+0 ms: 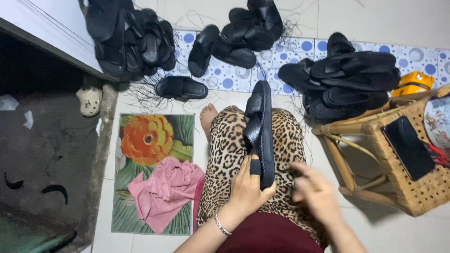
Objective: The person sits on the floor and sews a black shoe using a needle and thread. They repeatedly insert the needle into the shoe's sole and pull the thread through to stitch it. The person handles multiple black shoes and a wicker basket nearby.
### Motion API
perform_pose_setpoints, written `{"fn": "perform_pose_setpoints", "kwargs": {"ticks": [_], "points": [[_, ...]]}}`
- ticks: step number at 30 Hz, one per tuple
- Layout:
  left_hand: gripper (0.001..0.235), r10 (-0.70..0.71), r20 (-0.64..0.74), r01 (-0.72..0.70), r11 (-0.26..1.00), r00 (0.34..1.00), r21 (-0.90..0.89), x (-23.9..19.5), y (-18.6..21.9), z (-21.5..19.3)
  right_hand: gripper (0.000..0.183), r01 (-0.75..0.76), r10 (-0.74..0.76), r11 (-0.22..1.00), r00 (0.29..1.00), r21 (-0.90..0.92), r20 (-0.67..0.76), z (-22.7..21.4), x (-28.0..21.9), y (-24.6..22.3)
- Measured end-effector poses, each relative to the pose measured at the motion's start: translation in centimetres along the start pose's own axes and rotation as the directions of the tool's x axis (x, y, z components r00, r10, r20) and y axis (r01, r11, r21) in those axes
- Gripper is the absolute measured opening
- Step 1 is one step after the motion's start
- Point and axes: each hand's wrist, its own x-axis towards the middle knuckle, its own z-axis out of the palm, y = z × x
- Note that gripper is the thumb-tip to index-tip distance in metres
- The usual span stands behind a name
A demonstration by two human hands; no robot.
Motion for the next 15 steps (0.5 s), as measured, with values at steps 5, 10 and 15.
{"fn": "perform_pose_setpoints", "kwargs": {"ticks": [5,10,15], "points": [[0.084,0.043,0.055,-0.044,0.999,0.998,0.011,-0.9,-1.2,0.0,0.031,0.605,-0.428,0.78,0.703,-0.161,0.569,2.1,2.2,1.4],[0.081,0.087,0.021,-0.088,0.995,0.996,0.038,-0.7,-1.3,0.6,0.042,0.645,-0.689,0.718,0.607,0.26,0.396,1.8,2.7,1.1],[0.077,0.08,0.002,-0.08,0.997,0.997,0.024,-0.7,-1.0,0.5,0.048,0.245,-0.612,0.562,0.765,0.79,0.198,5.1,1.3,0.1]]}}
